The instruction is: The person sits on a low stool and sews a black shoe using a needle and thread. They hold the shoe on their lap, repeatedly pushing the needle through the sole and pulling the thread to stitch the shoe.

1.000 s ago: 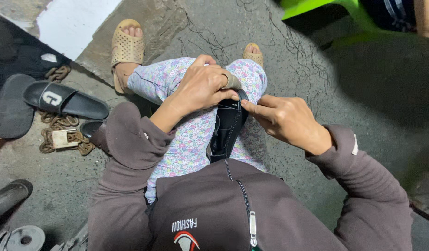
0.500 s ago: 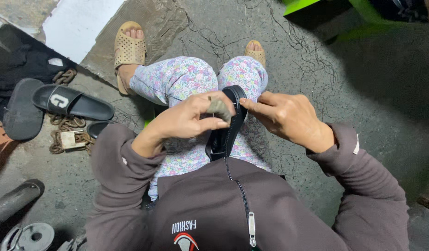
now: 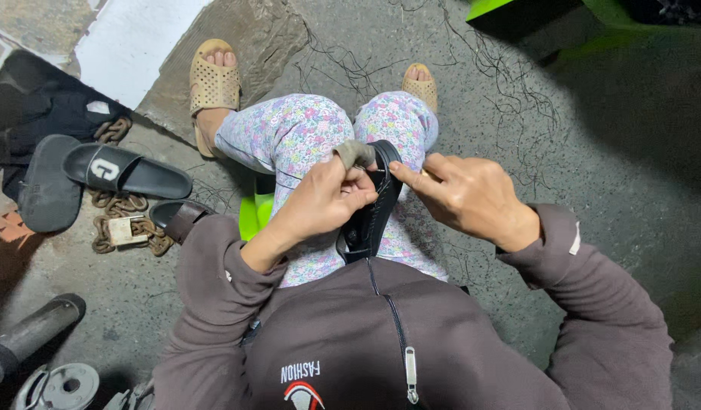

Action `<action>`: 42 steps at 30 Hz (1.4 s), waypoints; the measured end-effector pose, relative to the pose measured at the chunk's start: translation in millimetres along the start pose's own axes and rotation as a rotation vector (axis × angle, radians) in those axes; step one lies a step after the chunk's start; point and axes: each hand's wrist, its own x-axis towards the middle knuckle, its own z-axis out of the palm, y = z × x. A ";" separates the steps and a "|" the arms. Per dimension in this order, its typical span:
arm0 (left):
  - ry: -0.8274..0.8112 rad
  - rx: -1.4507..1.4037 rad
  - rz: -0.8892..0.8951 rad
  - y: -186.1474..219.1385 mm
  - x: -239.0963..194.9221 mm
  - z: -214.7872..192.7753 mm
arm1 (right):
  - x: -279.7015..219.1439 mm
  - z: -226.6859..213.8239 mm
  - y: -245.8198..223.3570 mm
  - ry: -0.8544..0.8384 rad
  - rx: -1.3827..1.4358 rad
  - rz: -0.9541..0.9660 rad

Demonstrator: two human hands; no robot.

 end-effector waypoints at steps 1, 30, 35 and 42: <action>0.011 -0.055 -0.033 -0.2 0.9 0.7 | 3.7 -9.8 0.1 -0.084 0.051 0.032; 0.497 0.273 0.147 12.3 -11.2 26.3 | 24.6 -9.9 -5.3 -0.035 0.273 0.115; 0.480 0.285 0.041 38.2 -12.4 11.5 | 19.6 -9.4 -7.9 0.049 0.237 0.103; 0.342 0.287 0.082 7.7 -3.5 15.1 | 21.1 -16.6 -4.5 0.033 0.230 0.091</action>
